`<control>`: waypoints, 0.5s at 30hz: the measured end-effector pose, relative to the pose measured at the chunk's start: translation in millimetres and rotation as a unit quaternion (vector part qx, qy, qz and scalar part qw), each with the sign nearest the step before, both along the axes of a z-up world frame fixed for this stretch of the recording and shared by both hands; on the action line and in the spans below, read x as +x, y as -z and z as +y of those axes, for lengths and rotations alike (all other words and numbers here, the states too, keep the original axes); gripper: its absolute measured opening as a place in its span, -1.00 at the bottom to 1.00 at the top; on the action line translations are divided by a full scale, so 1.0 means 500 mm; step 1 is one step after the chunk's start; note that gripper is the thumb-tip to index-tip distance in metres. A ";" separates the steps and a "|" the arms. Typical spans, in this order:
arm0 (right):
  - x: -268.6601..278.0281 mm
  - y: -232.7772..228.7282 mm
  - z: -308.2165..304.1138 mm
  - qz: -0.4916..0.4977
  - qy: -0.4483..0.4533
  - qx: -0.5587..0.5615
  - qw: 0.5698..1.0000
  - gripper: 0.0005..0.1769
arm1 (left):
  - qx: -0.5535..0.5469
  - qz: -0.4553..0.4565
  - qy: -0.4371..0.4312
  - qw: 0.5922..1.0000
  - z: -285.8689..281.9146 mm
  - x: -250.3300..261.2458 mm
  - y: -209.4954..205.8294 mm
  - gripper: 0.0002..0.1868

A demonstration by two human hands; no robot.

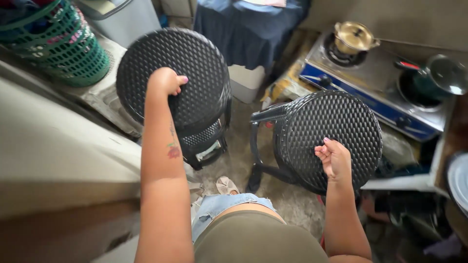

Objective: The person folds a gray cloth and a pink cloth on an ironing board, then moves a stack of folded clothes into a drawer before carrying two stools and a laundry basket into a kitchen area.

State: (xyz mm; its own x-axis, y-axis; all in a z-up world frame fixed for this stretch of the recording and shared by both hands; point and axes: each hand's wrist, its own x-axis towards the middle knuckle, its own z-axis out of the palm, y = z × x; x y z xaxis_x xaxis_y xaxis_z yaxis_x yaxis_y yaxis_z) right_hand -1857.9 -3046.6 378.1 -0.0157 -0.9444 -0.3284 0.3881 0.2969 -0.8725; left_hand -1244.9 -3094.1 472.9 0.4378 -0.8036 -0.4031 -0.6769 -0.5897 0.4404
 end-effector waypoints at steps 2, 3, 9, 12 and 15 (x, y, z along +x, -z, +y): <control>0.028 -0.003 -0.033 -0.010 -0.020 0.002 1.000 -0.79 | 0.017 0.006 0.002 1.000 -0.032 0.053 0.100 -0.45; 0.036 -0.008 -0.047 -0.018 -0.034 0.002 0.999 -0.78 | 0.031 0.013 0.012 0.999 -0.048 0.076 0.158 -0.47; 0.066 -0.114 -0.111 -0.032 -0.097 0.025 0.994 -0.83 | 0.102 -0.001 -0.027 0.994 -0.076 0.102 0.407 -0.34; 0.091 -0.206 -0.130 -0.066 -0.147 0.001 0.987 -0.80 | 0.091 0.043 -0.101 0.990 -0.053 0.054 0.474 -0.33; 0.133 -0.289 -0.150 -0.080 -0.183 -0.026 0.980 -0.82 | 0.072 0.006 -0.123 0.990 -0.023 0.012 0.513 -0.35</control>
